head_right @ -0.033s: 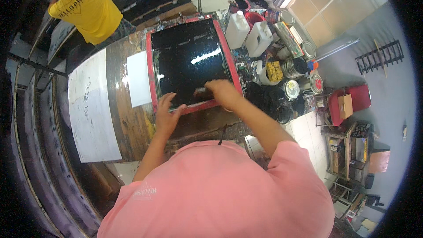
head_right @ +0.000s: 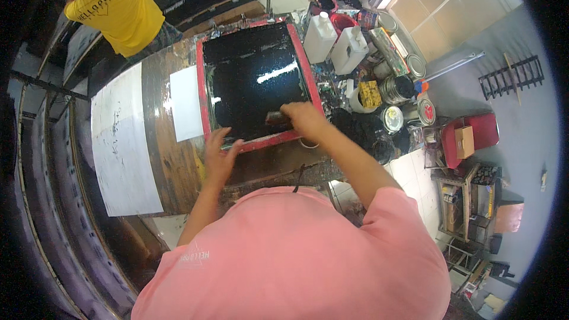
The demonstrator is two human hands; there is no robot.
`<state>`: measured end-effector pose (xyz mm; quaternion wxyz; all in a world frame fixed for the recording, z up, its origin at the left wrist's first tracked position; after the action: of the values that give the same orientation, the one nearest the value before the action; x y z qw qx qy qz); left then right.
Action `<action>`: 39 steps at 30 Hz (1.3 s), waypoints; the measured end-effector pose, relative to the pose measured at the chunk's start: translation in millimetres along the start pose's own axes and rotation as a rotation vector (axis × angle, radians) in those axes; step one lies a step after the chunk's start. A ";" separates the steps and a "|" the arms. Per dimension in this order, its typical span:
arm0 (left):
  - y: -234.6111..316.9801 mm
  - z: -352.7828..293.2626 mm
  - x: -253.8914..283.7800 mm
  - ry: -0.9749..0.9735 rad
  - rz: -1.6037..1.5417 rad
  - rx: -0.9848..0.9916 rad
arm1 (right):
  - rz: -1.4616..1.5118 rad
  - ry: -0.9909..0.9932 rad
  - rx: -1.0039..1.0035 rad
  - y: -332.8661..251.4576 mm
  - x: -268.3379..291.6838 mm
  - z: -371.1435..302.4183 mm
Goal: The person performs manual screen printing on paper sheets, using a squeegee to spread ink through a mesh screen and then setting the printed items aside to dry.
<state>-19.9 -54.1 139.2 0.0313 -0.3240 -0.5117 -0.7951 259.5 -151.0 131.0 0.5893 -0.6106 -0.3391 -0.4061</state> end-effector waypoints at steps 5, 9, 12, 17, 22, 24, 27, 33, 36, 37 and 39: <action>-64.4 -51.2 41.6 0.078 0.014 0.368 | -0.077 -0.136 0.012 26.7 5.2 4.1; -106.4 -79.9 46.9 0.145 -0.152 0.574 | -0.257 -0.163 0.005 19.8 -14.9 -0.6; -146.1 -93.0 41.1 0.099 -0.359 0.761 | -0.405 -0.069 0.032 4.7 -20.2 -6.3; -160.6 -95.5 16.8 0.095 -0.349 1.006 | -0.448 -0.037 0.048 7.7 -28.8 -9.5; -177.6 -104.7 11.8 0.081 -0.345 1.097 | -0.473 0.074 0.097 26.6 -33.7 39.3; -168.3 -97.7 13.0 0.092 -0.340 1.151 | -0.500 0.106 0.071 46.0 -35.6 73.0; -169.6 -95.5 16.6 0.047 -0.409 1.160 | -0.487 0.143 0.072 78.8 -31.4 134.6; -171.9 -104.7 3.1 0.056 -0.557 1.072 | -0.477 0.285 0.122 134.3 -26.0 243.1; -161.5 -100.5 -7.5 0.169 -0.465 1.089 | -0.512 0.197 0.098 161.8 -19.8 272.4; -169.4 -109.5 -6.2 0.190 -0.428 1.099 | -0.508 0.195 0.122 164.5 -16.9 281.8; -195.6 -128.1 -0.8 0.146 -0.347 1.141 | -0.485 0.156 0.143 168.6 -14.0 298.8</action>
<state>-155.8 -68.4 -50.6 0.1052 -0.1124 -0.8996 -0.4087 432.6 134.5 50.9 0.5406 -0.4351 -0.4569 -0.5565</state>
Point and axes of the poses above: each hand's wrist, its own z-axis towards the middle knuckle, its own x-axis out of the back of the hand, y = z × x, the point moved 3 cm from there along z, towards the middle knuckle, and after that the axes turned 5 degrees about y, right-handed, at the moved point
